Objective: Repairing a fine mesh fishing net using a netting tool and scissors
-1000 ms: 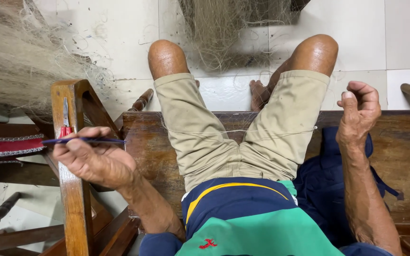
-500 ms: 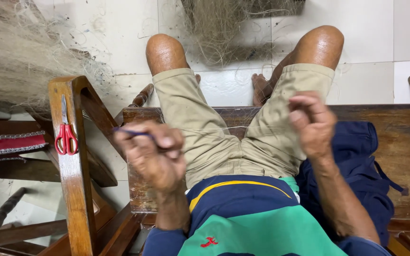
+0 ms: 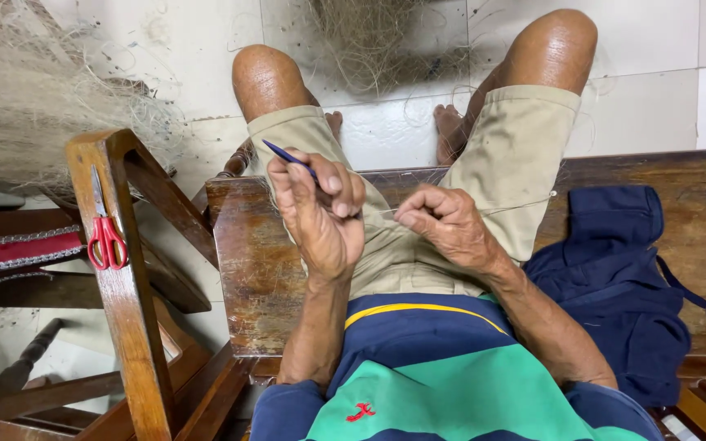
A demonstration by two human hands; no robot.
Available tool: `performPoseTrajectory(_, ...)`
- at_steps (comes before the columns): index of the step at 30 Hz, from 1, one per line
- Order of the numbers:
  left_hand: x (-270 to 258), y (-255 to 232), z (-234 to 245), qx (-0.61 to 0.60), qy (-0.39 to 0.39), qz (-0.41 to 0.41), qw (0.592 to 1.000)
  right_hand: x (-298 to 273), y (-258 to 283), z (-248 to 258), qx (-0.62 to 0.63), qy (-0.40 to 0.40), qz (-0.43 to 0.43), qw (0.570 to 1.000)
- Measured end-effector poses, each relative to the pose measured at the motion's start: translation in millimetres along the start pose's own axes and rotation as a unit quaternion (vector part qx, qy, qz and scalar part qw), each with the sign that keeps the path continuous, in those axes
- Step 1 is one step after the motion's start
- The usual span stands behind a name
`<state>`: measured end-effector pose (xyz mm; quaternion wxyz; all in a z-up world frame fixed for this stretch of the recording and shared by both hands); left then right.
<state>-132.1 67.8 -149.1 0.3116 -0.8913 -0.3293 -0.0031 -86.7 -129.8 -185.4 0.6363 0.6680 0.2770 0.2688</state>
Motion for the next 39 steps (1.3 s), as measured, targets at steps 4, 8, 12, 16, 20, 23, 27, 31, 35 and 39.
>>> performPoseTrajectory(4, 17.0, -3.3, 9.6, -0.018, -0.008, 0.001, 1.0, -8.7, -25.2, 17.8, 0.037, -0.061, -0.009, 0.997)
performPoseTrajectory(8, 33.7, -9.7, 8.8, -0.083, 0.016, 0.012, 0.996, -16.8, -30.6, 36.0, 0.034, -0.12, 0.007, 0.992)
performPoseTrajectory(12, 45.1, -13.1, 0.2, -0.122, 0.025, 0.047, 0.991, -13.8, -31.3, 47.5, -0.017, -0.175, 0.032, 0.984)
performPoseTrajectory(16, 53.1, -24.3, -14.3, -0.154, 0.045, 0.068, 0.985, -11.7, -30.4, 54.0, -0.034, -0.257, 0.055, 0.964)
performPoseTrajectory(20, 62.3, -37.1, -30.8, -0.15, 0.077, 0.062, 0.984, -8.3, -15.9, 66.4, -0.138, -0.272, 0.109, 0.946)
performPoseTrajectory(23, 65.4, -44.3, -39.2, -0.169, 0.071, 0.099, 0.978, -2.2, 31.3, 35.5, -0.129, -0.212, 0.12, 0.961)
performPoseTrajectory(27, 65.0, -38.5, -59.6, -0.175, 0.105, 0.088, 0.975, 20.3, 69.0, 2.2, -0.126, -0.076, 0.17, 0.974)
performPoseTrajectory(31, 63.2, -35.0, -84.7, -0.118, 0.084, 0.066, 0.987, 41.2, 44.3, -27.6, -0.06, 0.064, 0.051, 0.995)
performPoseTrajectory(35, 66.3, -40.5, -65.4, -0.052, 0.066, 0.03, 0.996, 31.4, 48.7, -30.3, -0.085, 0.012, 0.065, 0.994)
performPoseTrajectory(39, 70.1, -43.8, -47.8, -0.017, 0.031, -0.002, 0.999, 6.9, 38.2, -12.7, -0.097, -0.048, 0.082, 0.991)
Point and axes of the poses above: each hand's wrist, its own x-axis towards the middle knuckle, its own z-axis out of the back of the hand, y = z × x, the point moved 2 cm from there along x, towards the middle knuckle, and after that the axes turned 4 degrees about y, right-handed, at the moved point
